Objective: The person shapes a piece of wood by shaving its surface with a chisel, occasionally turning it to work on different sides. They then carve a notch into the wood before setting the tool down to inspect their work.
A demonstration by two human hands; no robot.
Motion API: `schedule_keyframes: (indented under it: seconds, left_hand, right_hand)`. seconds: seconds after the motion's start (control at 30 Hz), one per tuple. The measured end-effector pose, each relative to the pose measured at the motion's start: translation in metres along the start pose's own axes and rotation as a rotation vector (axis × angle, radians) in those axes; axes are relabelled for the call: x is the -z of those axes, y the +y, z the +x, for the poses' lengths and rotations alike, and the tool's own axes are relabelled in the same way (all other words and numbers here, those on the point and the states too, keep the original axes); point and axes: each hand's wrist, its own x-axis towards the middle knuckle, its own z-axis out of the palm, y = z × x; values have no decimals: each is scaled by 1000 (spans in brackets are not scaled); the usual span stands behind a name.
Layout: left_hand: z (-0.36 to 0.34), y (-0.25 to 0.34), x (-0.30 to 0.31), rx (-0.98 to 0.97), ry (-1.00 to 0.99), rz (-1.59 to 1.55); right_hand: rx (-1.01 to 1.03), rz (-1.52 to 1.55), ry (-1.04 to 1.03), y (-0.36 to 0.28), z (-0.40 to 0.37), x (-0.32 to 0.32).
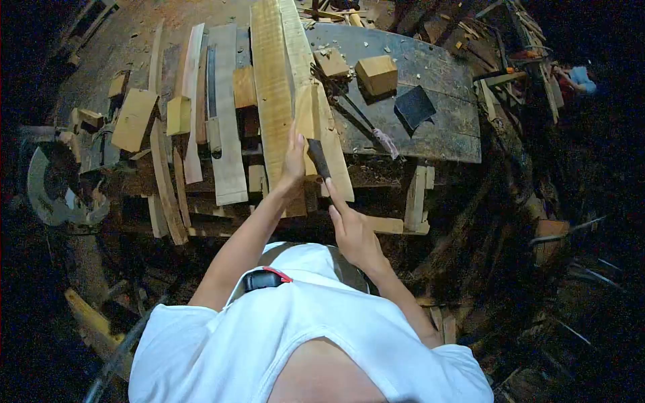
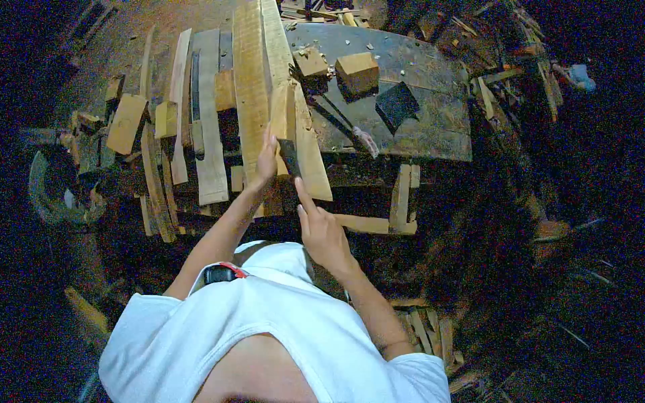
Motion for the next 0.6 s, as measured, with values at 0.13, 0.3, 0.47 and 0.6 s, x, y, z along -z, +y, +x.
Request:
schedule_keyframes:
  seconds: [0.13,0.3,0.47,0.6]
  left_hand:
    - [-8,24,-6,36,-16,-4]
    - [-9,28,-7,61,-16,-89]
    - [-6,27,-4,124,-22,-220]
    - [21,-5,20,36,-64,-171]
  right_hand:
    - [-48,63,-38,-2,8,-5]
    - [71,-10,57,8,-8,-13]
    - [45,-19,41,9,11,-5]
    - [28,-51,62,-1,-3,-11]
